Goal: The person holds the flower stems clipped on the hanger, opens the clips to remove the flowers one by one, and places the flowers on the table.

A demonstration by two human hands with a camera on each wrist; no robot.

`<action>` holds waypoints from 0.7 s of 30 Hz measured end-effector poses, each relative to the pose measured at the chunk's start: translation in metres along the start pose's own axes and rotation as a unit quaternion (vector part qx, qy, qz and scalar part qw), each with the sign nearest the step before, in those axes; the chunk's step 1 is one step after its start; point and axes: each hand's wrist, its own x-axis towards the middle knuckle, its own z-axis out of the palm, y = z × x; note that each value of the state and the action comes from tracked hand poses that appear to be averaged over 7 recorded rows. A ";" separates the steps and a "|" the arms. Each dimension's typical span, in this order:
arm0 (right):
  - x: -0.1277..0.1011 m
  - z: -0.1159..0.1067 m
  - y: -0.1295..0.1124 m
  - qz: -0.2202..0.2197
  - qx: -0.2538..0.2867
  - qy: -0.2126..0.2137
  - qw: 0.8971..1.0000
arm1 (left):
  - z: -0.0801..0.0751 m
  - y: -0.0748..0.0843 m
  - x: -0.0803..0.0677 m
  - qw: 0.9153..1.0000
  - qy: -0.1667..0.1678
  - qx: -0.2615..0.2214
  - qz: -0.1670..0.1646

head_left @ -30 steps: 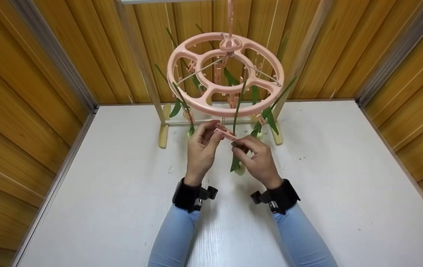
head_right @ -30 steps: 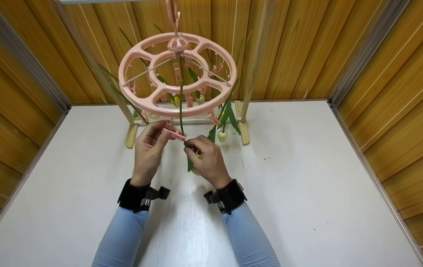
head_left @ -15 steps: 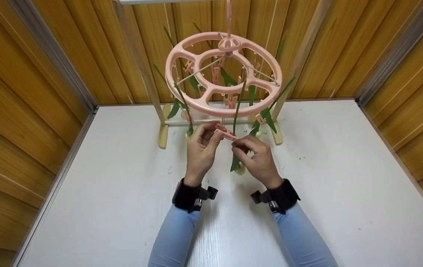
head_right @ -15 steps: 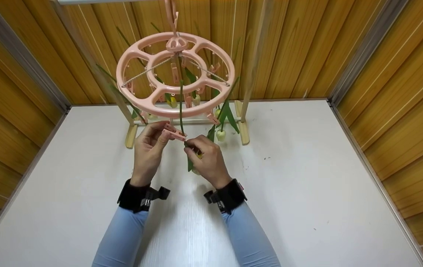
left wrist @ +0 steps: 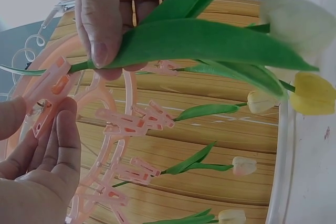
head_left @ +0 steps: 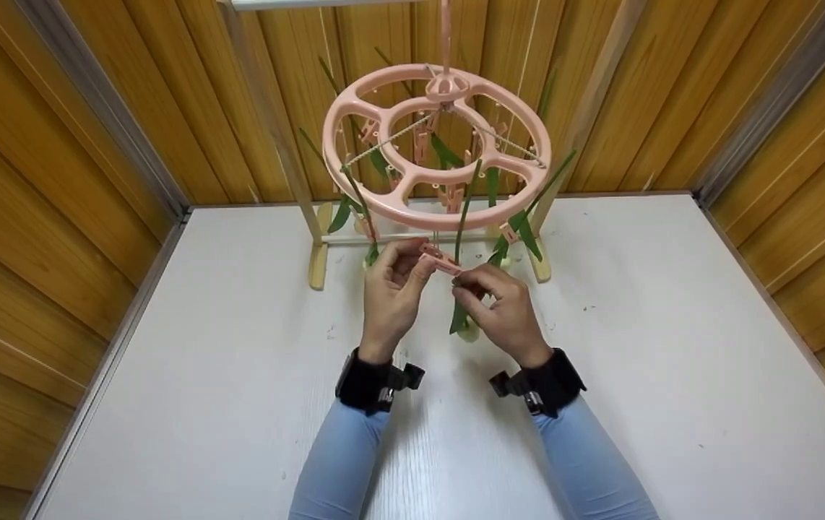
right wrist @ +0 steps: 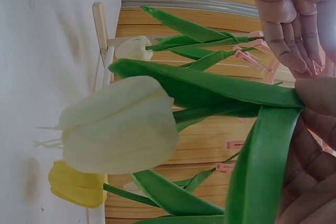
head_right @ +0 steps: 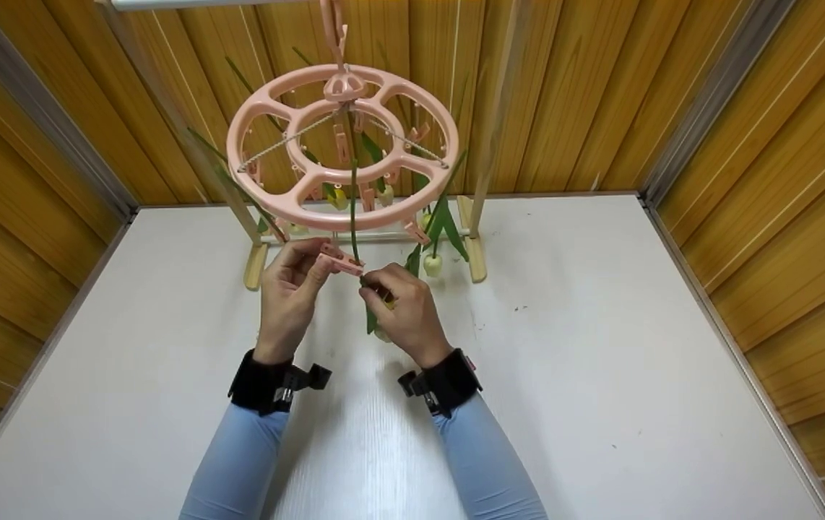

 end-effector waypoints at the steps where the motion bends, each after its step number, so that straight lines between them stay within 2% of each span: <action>1: 0.000 0.000 0.000 0.000 0.001 0.000 1.000 | 0.000 0.000 0.000 1.000 0.000 0.001 0.001; 21: 0.001 -0.002 0.001 0.014 0.000 0.005 1.000 | -0.001 0.001 0.002 1.000 0.010 -0.002 0.019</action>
